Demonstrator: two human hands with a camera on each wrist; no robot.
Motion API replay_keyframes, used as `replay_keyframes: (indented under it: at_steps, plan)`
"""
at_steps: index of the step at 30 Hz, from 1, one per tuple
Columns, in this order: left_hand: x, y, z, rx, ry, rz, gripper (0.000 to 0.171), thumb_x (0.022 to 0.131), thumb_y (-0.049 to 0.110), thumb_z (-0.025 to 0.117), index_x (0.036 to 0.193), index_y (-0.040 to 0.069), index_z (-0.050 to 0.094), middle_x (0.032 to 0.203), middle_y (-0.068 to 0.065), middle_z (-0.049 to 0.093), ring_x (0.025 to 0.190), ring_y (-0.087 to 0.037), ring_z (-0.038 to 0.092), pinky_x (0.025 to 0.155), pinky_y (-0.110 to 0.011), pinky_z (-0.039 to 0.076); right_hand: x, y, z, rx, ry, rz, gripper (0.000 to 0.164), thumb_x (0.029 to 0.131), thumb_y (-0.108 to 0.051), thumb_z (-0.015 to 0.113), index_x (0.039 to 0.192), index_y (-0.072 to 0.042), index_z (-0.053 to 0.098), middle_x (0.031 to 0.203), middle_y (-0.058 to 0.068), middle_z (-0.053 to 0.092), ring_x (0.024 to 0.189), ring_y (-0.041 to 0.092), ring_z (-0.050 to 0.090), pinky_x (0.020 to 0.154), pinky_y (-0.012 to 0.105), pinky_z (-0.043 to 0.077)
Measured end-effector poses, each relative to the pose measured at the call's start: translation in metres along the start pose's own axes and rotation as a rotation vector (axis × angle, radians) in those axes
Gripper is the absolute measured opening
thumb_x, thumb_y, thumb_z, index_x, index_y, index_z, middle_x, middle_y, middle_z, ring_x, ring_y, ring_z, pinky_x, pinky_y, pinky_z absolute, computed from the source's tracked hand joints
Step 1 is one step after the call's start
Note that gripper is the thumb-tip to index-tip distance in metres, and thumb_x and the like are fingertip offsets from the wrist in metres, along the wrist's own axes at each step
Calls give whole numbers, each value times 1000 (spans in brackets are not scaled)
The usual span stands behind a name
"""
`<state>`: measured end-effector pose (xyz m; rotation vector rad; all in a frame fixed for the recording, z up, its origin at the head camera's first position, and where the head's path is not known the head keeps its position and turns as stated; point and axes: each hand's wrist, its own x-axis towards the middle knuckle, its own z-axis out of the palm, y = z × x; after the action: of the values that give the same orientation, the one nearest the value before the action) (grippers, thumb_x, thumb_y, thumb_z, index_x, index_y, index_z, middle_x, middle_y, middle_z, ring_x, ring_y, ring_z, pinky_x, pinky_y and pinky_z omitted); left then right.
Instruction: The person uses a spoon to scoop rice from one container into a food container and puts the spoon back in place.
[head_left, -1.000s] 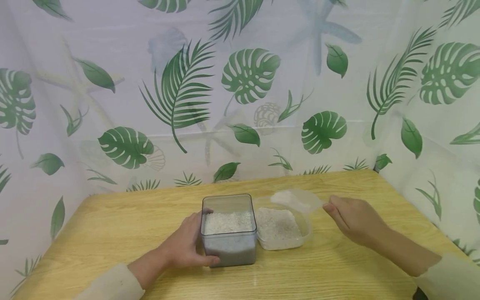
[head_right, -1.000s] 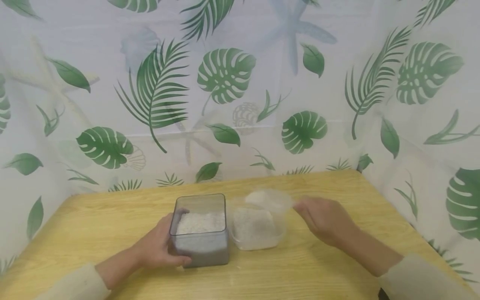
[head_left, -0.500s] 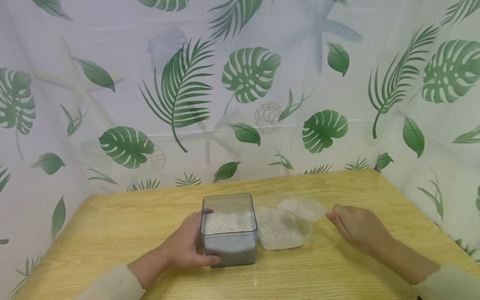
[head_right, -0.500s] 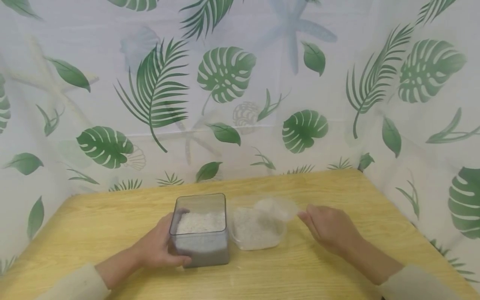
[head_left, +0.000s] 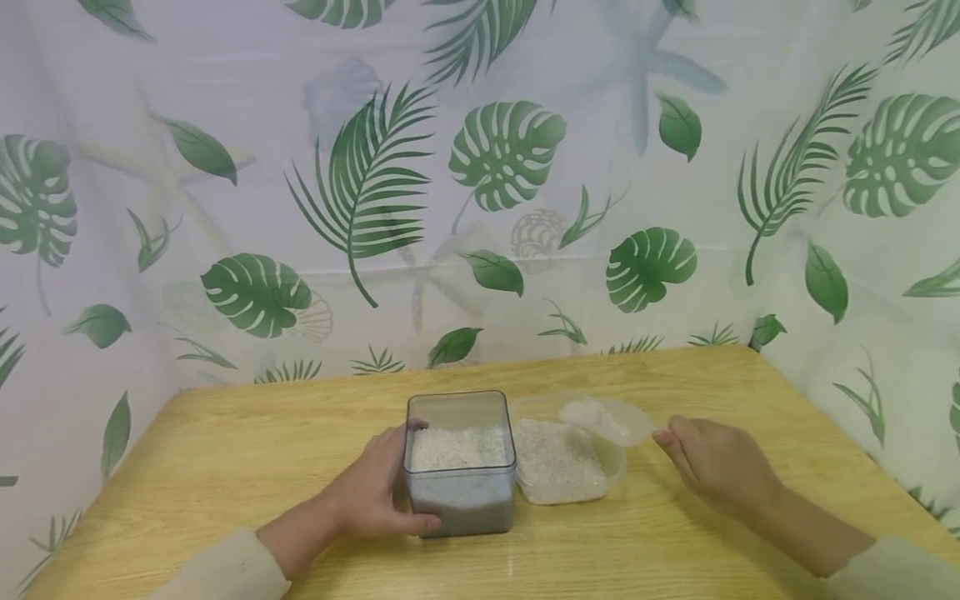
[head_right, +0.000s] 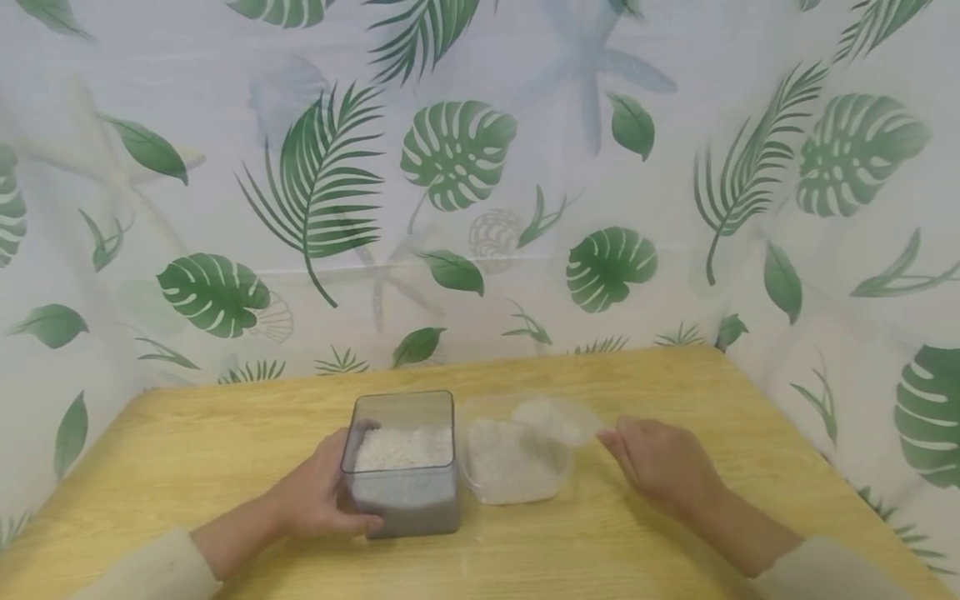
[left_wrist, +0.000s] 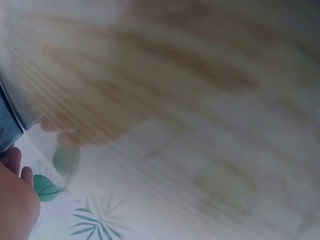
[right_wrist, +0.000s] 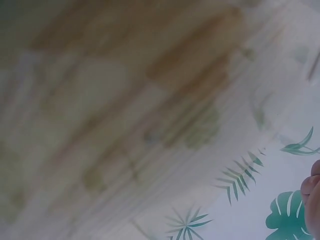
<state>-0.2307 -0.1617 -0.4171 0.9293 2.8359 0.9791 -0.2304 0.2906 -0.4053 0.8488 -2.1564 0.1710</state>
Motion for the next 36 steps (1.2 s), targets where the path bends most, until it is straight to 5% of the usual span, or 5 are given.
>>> replay_keyframes:
  at_steps: [17, 27, 36]
  plan:
    - [0, 0, -3, 27, 4, 8, 113, 65, 68, 80, 150, 11, 32, 140, 1, 50, 130, -20, 43, 111, -53, 36, -2, 2, 6, -74, 37, -9, 53, 108, -48, 24, 70, -14, 39, 57, -10, 23, 51, 2, 18, 42, 18, 16]
    - [-1, 0, -3, 27, 1, -2, 113, 65, 67, 81, 151, 11, 31, 141, 0, 49, 132, -21, 43, 111, -53, 36, 3, -4, 3, -69, 82, -13, 55, 109, -45, 28, 78, -6, 54, 62, 2, 56, 53, 18, 58, 41, 31, 45]
    - [-1, 0, -3, 23, 16, 16, 114, 64, 63, 82, 150, 9, 32, 140, -1, 51, 131, -22, 43, 113, -53, 33, 5, -4, 0, -77, 72, -20, 57, 109, -46, 28, 82, -3, 56, 67, 6, 59, 56, 18, 59, 43, 32, 47]
